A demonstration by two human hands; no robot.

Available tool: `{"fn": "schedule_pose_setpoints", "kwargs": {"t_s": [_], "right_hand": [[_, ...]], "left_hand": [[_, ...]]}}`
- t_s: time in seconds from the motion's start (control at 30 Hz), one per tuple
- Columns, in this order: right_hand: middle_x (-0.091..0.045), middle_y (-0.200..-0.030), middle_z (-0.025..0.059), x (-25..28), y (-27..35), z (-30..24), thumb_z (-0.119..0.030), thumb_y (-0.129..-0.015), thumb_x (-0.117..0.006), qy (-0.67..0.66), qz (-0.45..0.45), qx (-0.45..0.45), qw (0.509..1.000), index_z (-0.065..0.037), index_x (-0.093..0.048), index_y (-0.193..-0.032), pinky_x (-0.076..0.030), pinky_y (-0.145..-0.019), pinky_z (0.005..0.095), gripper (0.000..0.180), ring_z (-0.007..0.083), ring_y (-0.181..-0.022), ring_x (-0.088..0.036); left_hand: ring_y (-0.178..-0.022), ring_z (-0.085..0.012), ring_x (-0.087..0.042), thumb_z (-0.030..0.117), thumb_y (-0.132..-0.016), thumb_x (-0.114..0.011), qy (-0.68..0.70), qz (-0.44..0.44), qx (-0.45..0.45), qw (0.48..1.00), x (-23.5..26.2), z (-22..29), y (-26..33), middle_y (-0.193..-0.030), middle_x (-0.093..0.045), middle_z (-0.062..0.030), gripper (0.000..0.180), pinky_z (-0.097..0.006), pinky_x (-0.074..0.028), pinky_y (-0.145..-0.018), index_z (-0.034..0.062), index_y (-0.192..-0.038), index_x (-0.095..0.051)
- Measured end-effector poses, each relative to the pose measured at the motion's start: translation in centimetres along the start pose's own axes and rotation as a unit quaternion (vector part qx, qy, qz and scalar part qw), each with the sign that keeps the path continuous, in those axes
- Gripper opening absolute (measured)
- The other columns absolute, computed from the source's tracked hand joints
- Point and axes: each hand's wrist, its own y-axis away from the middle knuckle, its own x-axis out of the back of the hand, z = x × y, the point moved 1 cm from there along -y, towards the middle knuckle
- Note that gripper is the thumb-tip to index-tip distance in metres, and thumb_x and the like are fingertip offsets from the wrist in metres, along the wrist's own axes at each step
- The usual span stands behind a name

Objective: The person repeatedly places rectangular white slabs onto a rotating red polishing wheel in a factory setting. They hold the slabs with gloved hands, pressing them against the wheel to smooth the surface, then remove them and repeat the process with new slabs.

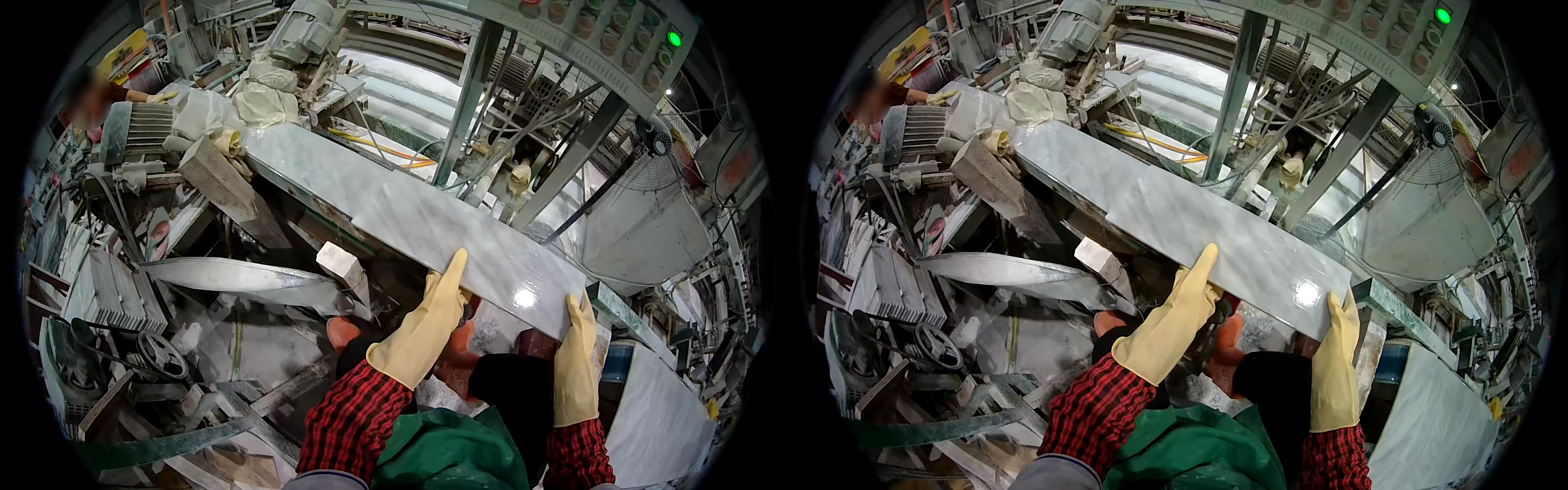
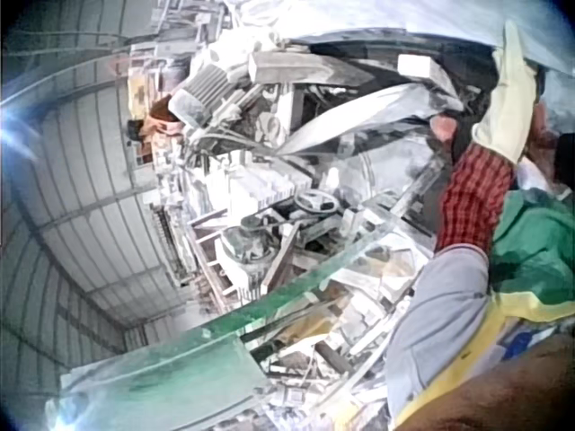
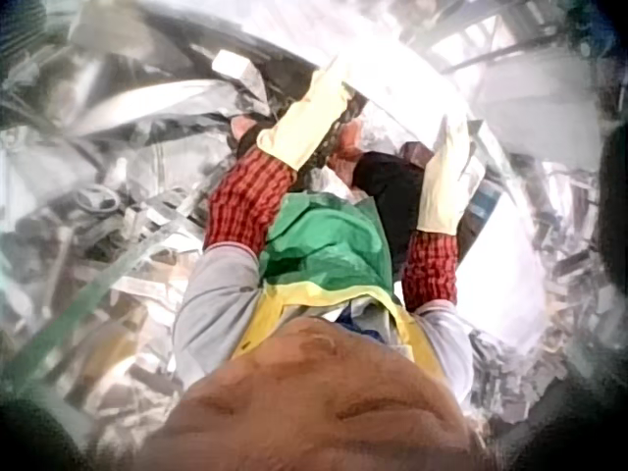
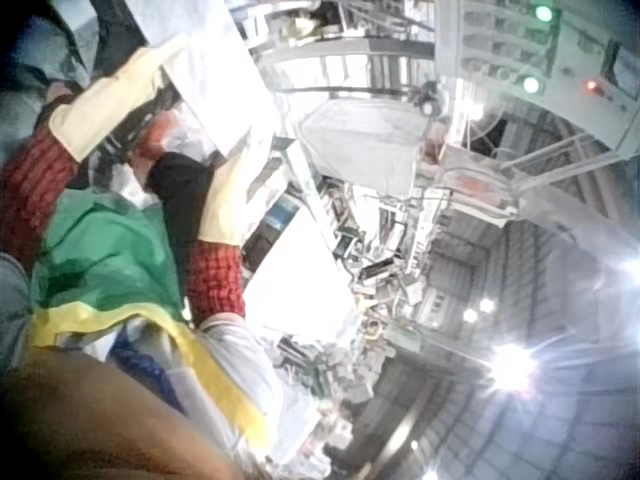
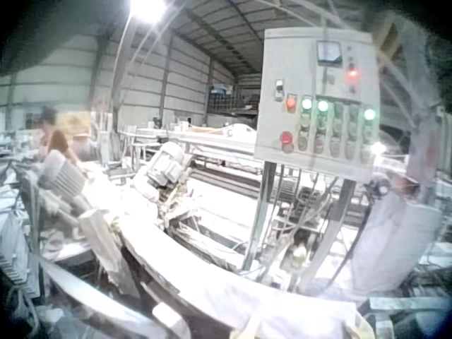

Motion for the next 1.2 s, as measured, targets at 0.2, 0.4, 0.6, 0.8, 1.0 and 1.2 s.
{"fn": "schedule_pose_setpoints", "kwargs": {"t_s": [0.2, 0.4, 0.6, 0.8, 1.0, 1.2], "right_hand": [[-0.061, -0.130, 0.0136, 0.7, -0.8, 0.6, -0.009, -0.093, -0.062, -0.018, 0.016, 0.007, 1.000, 0.004, -0.044, -0.145, -0.046, -0.099, 0.0290, 0.056, 0.0203, -0.113, -0.061], [-0.063, -0.126, 0.0117, -0.7, -0.5, 0.9, -0.009, -0.094, -0.061, -0.047, 0.023, -0.010, 0.999, 0.003, -0.048, -0.142, -0.048, -0.096, 0.0294, 0.052, 0.0192, -0.108, -0.063], [-0.062, -0.129, 0.0087, 0.8, -3.2, 4.9, -0.017, -0.093, -0.064, -0.025, 0.035, -0.028, 0.999, -0.004, -0.048, -0.146, -0.044, -0.097, 0.0293, 0.056, 0.0180, -0.112, -0.059], [-0.057, -0.134, 0.0072, -0.3, -2.3, 7.0, -0.020, -0.093, -0.065, -0.044, 0.036, -0.075, 0.996, -0.008, -0.049, -0.146, -0.043, -0.097, 0.0287, 0.057, 0.0176, -0.114, -0.056], [-0.056, -0.132, 0.0067, -1.7, -0.9, 5.4, -0.017, -0.092, -0.067, -0.132, 0.050, -0.108, 0.984, -0.007, -0.048, -0.146, -0.046, -0.095, 0.0280, 0.058, 0.0161, -0.116, -0.056], [-0.054, -0.137, 0.0038, -0.9, -1.3, 5.8, -0.016, -0.092, -0.069, -0.221, -0.003, -0.142, 0.965, -0.014, -0.048, -0.147, -0.048, -0.095, 0.0282, 0.059, 0.0177, -0.118, -0.056]], "left_hand": [[-0.068, -0.0044, -0.055, 0.026, -0.090, -0.077, 0.073, -0.044, -0.011, 0.996, 0.1, -1.6, -1.4, -0.097, -0.064, 0.0020, 0.025, -0.017, -0.036, -0.046, 0.0146, -0.104, -0.060], [-0.072, -0.0057, -0.058, 0.023, -0.091, -0.076, 0.117, -0.042, 0.012, 0.992, 0.8, -1.6, -1.6, -0.099, -0.064, 0.0045, 0.021, -0.017, -0.042, -0.050, 0.0156, -0.105, -0.062], [-0.120, -0.0220, -0.058, 0.020, -0.100, -0.061, 0.053, -0.193, 0.100, 0.975, 1.5, -1.7, 1.8, -0.128, -0.057, -0.0125, 0.022, -0.042, -0.047, -0.107, 0.0037, -0.113, -0.055], [-0.121, -0.0298, -0.059, 0.030, -0.099, -0.063, -0.092, -0.151, 0.165, 0.970, 3.0, -2.9, 3.1, -0.129, -0.055, -0.0200, 0.040, -0.042, -0.049, -0.106, 0.0002, -0.122, -0.049], [-0.116, -0.0271, -0.063, 0.035, -0.100, -0.060, -0.189, -0.237, 0.226, 0.926, 1.4, -5.7, 1.9, -0.126, -0.060, -0.0194, 0.047, -0.036, -0.052, -0.102, -0.0036, -0.124, -0.048], [-0.115, -0.0245, -0.064, 0.031, -0.101, -0.058, -0.168, -0.195, 0.204, 0.945, -2.3, -6.2, 3.2, -0.123, -0.063, -0.0176, 0.042, -0.036, -0.053, -0.101, -0.0046, -0.122, -0.055]]}}
